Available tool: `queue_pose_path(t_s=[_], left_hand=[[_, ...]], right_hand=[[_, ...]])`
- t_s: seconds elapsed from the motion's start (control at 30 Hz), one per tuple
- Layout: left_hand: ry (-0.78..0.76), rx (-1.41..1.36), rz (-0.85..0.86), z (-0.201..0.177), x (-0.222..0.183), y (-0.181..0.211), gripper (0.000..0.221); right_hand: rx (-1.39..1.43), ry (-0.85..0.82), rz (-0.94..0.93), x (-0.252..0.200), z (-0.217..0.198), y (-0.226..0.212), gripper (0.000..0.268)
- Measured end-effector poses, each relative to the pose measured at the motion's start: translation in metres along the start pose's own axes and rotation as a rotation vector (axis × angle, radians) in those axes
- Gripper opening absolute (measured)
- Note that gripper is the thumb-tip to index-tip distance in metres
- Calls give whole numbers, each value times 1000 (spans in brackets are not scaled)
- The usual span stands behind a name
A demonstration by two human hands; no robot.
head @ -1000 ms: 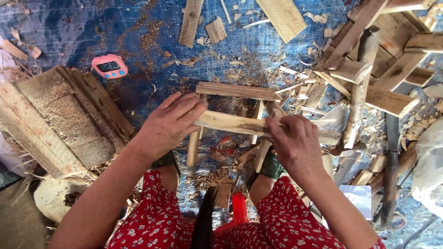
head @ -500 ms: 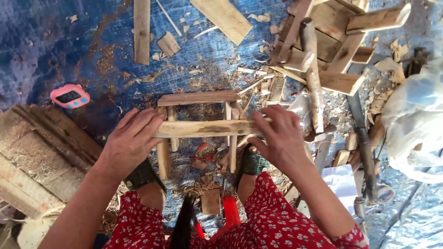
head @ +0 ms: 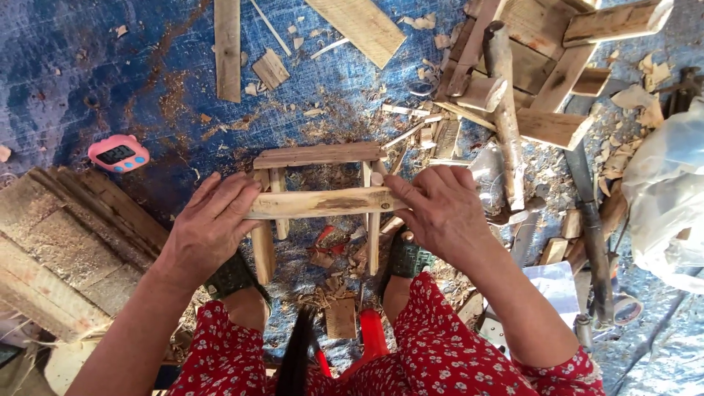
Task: Assembling a small wooden structure using a hammer and nails on a floor-based workspace.
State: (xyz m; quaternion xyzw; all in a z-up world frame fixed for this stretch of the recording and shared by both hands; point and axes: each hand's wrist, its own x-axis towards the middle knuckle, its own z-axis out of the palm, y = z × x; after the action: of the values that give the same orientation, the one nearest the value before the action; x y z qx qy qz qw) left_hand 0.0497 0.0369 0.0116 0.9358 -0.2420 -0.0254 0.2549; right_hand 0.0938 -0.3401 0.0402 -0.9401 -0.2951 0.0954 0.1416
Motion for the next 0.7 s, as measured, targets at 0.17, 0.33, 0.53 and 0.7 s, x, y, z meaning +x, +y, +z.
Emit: queue_pose_path(t_s=[0.17,0.33,0.53,0.7], left_hand=[[-17,30,-9,4,-4,-2,54],[-138,299,-20,-14,1,15,55],[-475,335,-14,-21,91,93,71],[-682,-18,-414,50,141,124,63]], right_hand=[[-39,-34,-9,0,2,2,40],[-37,-52,15,1,-1,0,42],[-39,-156,67,3,-3,-4,38],[49,-133,79,2,13,0,37]])
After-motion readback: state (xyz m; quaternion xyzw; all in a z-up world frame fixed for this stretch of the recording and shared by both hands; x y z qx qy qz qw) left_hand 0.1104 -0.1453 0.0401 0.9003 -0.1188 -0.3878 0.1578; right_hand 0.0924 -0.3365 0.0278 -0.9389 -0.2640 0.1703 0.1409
